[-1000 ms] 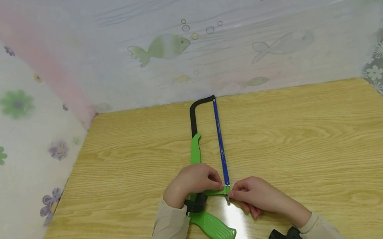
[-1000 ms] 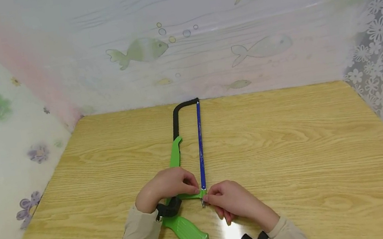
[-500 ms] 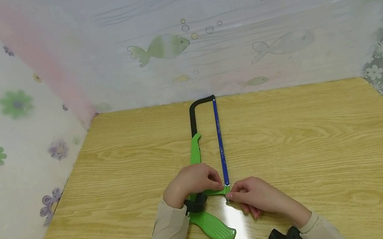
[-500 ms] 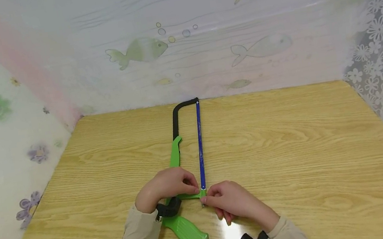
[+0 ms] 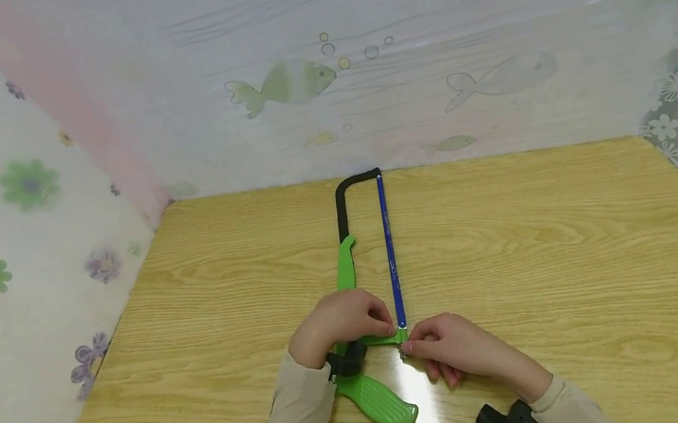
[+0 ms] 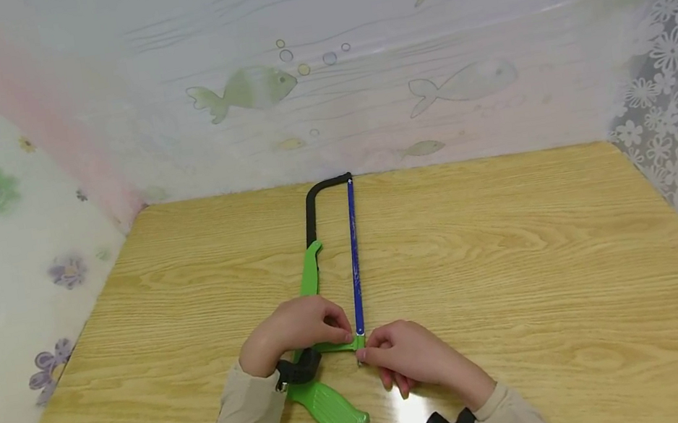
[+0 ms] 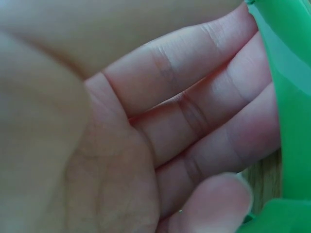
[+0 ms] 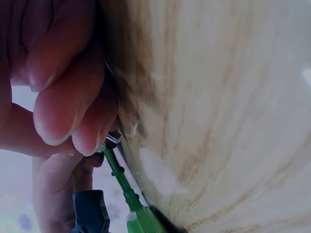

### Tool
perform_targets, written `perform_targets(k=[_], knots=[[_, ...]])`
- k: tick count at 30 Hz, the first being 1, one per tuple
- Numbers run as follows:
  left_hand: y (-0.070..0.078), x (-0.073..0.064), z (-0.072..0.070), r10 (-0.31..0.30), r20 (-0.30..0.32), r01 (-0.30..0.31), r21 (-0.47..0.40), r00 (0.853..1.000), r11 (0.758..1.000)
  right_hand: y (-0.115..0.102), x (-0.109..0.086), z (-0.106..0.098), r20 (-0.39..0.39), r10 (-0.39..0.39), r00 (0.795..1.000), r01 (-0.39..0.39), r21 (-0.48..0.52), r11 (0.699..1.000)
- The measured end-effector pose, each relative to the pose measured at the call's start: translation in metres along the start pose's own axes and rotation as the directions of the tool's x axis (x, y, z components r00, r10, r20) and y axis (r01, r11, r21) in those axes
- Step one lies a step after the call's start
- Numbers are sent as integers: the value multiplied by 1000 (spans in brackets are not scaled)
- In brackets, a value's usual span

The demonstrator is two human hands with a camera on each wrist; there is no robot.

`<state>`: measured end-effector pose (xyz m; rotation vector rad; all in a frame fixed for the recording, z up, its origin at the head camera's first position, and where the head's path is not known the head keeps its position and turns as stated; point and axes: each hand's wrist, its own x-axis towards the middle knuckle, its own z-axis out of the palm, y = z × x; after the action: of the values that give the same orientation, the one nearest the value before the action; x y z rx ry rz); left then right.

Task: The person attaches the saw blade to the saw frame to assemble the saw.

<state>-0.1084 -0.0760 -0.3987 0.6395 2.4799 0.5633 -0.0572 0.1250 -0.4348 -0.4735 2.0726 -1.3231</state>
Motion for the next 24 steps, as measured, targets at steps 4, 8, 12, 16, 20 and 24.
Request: perform_targets(k=[4, 8, 12, 16, 20, 24], knots=[[-1, 0, 1, 2, -2, -2, 4, 1000, 1000, 0, -1, 0, -6, 6, 1000, -5, 12, 1000], [-1, 0, 1, 0, -4, 0, 9, 1000, 1000, 1, -1, 0, -15, 1, 1000, 0, 16, 1000], [0, -1, 1, -4, -5, 4, 11, 1000, 1000, 2, -1, 0, -17, -9, 1000, 10, 16, 1000], [1, -1, 0, -4, -4, 4, 4, 1000, 1000, 2, 0, 0, -16, -10, 1000, 11, 28, 1000], [1, -1, 0, -3, -4, 3, -4, 1000, 1000, 3, 0, 0, -17, -6, 1000, 7, 31, 999], [1, -1, 0, 3, -5, -3, -10, 1000, 1000, 2, -1, 0, -21, -4, 1000, 5, 26, 1000]])
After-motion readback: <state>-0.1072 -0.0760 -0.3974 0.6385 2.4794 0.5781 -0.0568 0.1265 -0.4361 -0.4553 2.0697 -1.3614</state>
